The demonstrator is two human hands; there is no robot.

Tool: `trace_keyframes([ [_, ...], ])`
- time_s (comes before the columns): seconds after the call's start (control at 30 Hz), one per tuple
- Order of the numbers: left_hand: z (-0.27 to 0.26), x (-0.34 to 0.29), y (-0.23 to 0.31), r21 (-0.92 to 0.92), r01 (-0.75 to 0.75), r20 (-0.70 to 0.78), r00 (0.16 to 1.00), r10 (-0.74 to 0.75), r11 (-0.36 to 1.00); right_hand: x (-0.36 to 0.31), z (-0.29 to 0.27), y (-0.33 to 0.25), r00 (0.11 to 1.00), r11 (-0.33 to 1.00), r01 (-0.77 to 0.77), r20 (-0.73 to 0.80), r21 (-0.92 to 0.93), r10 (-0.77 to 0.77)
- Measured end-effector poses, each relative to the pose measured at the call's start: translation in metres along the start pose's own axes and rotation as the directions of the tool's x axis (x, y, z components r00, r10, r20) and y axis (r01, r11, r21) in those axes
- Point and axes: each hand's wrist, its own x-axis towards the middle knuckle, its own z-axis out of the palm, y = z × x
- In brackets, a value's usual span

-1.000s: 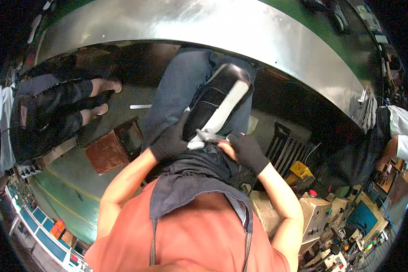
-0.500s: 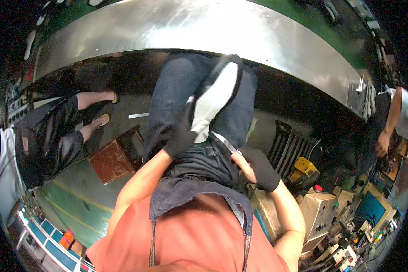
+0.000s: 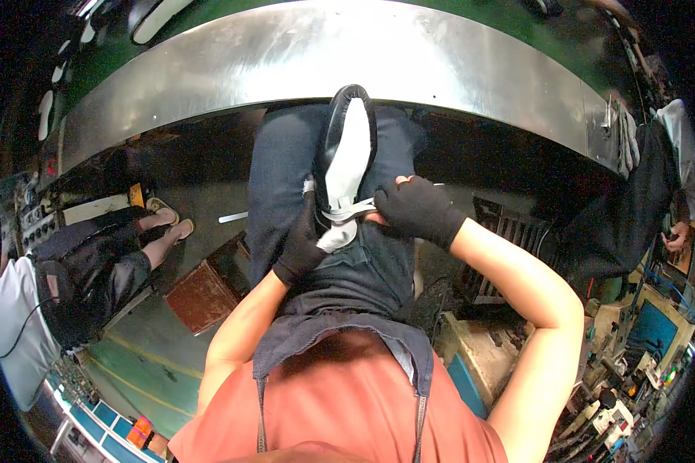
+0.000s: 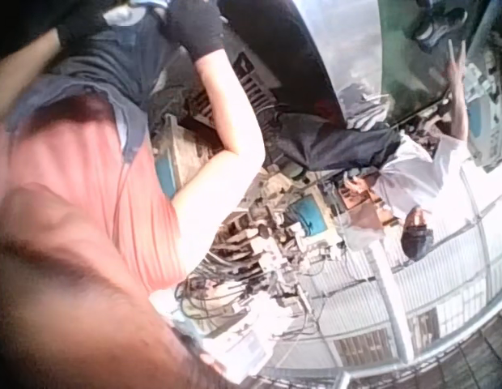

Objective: The person uses a metal tool to scrape and clean the white soles of black shoes. They repeatedly pick up shoes from a conveyor belt, hold them on their lap, and work on the soles before placing them back on the belt.

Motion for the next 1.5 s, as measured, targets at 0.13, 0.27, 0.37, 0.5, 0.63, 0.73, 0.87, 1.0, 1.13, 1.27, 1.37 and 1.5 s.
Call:
trace_keyframes([
  [0.13, 0.019, 0.027, -0.030, -0.557, 0.023, -0.205, 0.965, -0.164, 0.830, 0.000, -0.015, 0.014, 0.913, 0.779, -0.286, 0.406, 0.557, 0.045],
  [0.27, 0.011, 0.036, -0.012, 0.524, -0.229, -0.224, 0.892, 0.393, 0.820, 0.003, -0.038, 0.019, 0.882, 0.824, -0.289, 0.470, 0.487, 0.032],
  [0.37, 0.006, 0.030, -0.045, 0.471, -0.065, -0.245, 0.948, 0.201, 0.880, 0.021, -0.069, -0.006, 0.906, 0.980, -0.164, 0.411, 0.115, 0.104],
  [0.5, 0.006, 0.037, -0.019, 0.139, -0.058, -0.219, 0.972, 0.088, 0.989, 0.012, -0.063, -0.099, 0.972, 0.984, 0.015, 0.232, -0.176, 0.027],
  [0.63, -0.031, 0.053, 0.037, 0.766, 0.026, 0.136, 0.970, -0.201, 0.642, 0.014, -0.023, -0.043, 0.901, 0.738, 0.431, -0.206, 0.519, -0.381],
  [0.73, -0.038, 0.042, 0.060, 0.644, 0.028, 0.045, 0.996, -0.075, 0.765, -0.001, -0.004, -0.043, 0.994, 0.896, -0.105, 0.075, 0.431, 0.080],
  [0.87, -0.027, 0.051, 0.058, 0.122, 0.372, -0.092, 0.927, -0.363, 0.920, -0.017, 0.007, -0.038, 0.981, 0.782, -0.190, 0.091, 0.594, 0.169],
  [1.0, -0.021, 0.070, 0.033, -0.524, 0.371, 0.154, 0.927, -0.343, 0.766, -0.035, -0.013, -0.018, 0.911, 0.481, -0.405, 0.298, 0.777, 0.286],
  [1.13, -0.011, 0.071, 0.005, -0.561, 0.369, 0.141, 0.925, -0.353, 0.741, -0.013, -0.063, -0.017, 0.888, 0.529, -0.450, 0.296, 0.720, 0.352],
  [1.27, 0.001, 0.069, 0.028, -0.564, 0.349, 0.020, 0.912, -0.411, 0.748, -0.005, -0.046, -0.030, 0.894, 0.784, -0.404, 0.021, 0.472, 0.448],
  [1.37, 0.012, 0.065, 0.026, -0.414, 0.350, -0.131, 0.891, -0.435, 0.840, -0.008, 0.000, -0.020, 0.895, 0.822, -0.411, 0.005, 0.395, 0.446],
  [1.5, 0.008, 0.067, -0.024, 0.075, -0.015, -0.341, 0.939, 0.040, 0.997, -0.012, -0.007, 0.001, 0.947, 0.772, -0.284, 0.040, 0.569, 0.319],
])
